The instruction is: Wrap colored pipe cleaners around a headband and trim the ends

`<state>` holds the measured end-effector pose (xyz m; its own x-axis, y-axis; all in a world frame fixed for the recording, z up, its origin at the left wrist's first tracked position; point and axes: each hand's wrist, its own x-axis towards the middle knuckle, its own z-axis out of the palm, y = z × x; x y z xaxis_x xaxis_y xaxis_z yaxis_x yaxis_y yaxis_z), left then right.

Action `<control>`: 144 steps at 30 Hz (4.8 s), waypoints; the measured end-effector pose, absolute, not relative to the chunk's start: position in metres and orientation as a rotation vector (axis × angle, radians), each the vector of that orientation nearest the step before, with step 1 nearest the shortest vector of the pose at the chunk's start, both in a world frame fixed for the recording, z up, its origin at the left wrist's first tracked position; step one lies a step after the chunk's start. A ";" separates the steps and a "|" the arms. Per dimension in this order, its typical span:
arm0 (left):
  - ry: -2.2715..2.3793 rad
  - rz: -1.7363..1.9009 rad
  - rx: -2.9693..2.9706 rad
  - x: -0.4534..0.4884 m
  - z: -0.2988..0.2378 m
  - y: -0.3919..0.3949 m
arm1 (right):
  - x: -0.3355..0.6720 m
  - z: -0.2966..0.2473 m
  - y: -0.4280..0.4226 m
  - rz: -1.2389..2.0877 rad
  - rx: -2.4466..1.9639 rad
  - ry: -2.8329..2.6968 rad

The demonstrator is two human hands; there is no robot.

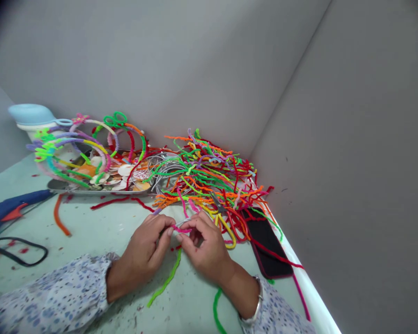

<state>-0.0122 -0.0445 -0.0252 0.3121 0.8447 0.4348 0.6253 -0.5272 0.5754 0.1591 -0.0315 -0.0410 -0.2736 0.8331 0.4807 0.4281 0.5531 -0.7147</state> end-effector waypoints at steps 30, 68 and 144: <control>1.325 1.199 2.014 -0.015 -0.022 -0.046 | 0.165 -0.042 -0.032 0.587 -0.957 -1.797; 1.252 0.999 2.166 -0.012 -0.024 -0.044 | 0.165 -0.042 -0.028 0.233 -0.785 -1.957; 1.212 1.051 2.445 -0.014 -0.022 -0.041 | 0.162 -0.040 -0.030 0.538 -1.057 -1.898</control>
